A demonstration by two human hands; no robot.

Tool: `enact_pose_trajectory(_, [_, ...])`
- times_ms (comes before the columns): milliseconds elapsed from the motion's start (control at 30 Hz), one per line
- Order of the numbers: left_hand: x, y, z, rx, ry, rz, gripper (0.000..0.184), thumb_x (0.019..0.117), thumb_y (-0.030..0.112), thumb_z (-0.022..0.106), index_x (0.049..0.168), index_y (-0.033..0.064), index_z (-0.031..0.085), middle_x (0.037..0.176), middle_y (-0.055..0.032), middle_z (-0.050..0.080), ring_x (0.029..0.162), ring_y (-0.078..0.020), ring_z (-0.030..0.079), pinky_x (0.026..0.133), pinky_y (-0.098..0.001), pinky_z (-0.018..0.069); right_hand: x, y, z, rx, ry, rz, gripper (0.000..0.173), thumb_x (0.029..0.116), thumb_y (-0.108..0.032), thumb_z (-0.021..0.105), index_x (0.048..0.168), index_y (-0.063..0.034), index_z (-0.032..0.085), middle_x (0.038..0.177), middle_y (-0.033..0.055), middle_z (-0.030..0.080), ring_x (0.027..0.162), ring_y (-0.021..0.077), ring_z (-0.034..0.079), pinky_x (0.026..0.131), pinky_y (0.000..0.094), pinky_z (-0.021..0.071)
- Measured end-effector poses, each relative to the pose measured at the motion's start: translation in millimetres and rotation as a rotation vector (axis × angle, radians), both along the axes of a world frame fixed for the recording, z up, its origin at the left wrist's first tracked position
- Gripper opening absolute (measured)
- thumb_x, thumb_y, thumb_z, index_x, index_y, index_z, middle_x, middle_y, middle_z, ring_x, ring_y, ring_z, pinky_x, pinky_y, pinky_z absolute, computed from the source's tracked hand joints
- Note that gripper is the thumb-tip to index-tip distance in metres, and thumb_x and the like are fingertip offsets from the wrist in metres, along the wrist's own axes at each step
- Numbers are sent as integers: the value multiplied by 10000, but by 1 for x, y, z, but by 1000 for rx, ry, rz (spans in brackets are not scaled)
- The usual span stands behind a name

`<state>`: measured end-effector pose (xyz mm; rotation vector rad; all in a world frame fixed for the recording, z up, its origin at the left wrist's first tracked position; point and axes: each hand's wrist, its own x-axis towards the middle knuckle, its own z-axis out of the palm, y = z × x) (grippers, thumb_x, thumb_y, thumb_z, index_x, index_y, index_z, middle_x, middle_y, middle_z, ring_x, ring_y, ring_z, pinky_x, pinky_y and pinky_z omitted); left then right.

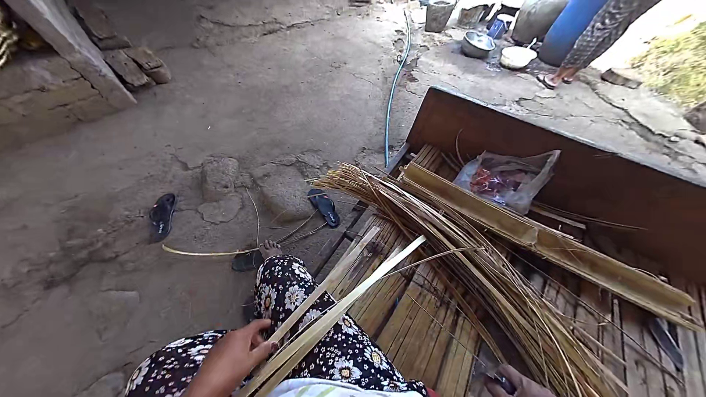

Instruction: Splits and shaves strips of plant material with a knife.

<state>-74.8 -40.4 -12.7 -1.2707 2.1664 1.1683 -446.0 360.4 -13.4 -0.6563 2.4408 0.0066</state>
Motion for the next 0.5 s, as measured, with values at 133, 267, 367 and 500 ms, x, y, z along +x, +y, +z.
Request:
enact_pose_trajectory(133, [14, 6, -7, -76, 165, 55, 247, 959, 293, 703, 1153, 152, 763, 962, -82, 752, 869, -271, 709, 846, -589, 541, 0, -23, 27, -525, 129, 148, 396, 941, -317, 715, 827, 61, 684, 700, 218, 664, 651, 364, 666, 627, 575, 519])
enact_pose_trajectory(267, [30, 0, 31, -238, 282, 121, 237, 996, 224, 654, 1187, 128, 758, 1103, -111, 733, 975, -303, 706, 888, -611, 534, 16, -109, 59, -1035, -238, -49, 183, 982, -210, 653, 1039, -40, 689, 714, -25, 658, 561, 72, 620, 537, 295, 576])
enact_pose_trajectory(367, [50, -7, 66, -353, 386, 115, 245, 995, 203, 645, 1193, 108, 756, 1081, -116, 728, 951, -285, 706, 857, -570, 557, 24, -185, 83, -1285, -502, -139, 295, 996, -271, 636, 1207, -76, 703, 698, -27, 677, 501, 78, 609, 452, 262, 553])
enact_pose_trajectory(500, [73, -4, 88, -434, 517, 94, 232, 1008, 192, 624, 1171, 104, 763, 966, -113, 689, 866, -238, 668, 783, -475, 555, 25, -260, 114, -1552, -786, -70, 347, 1016, -276, 640, 1251, -21, 665, 800, 75, 741, 482, 105, 622, 430, 253, 550])
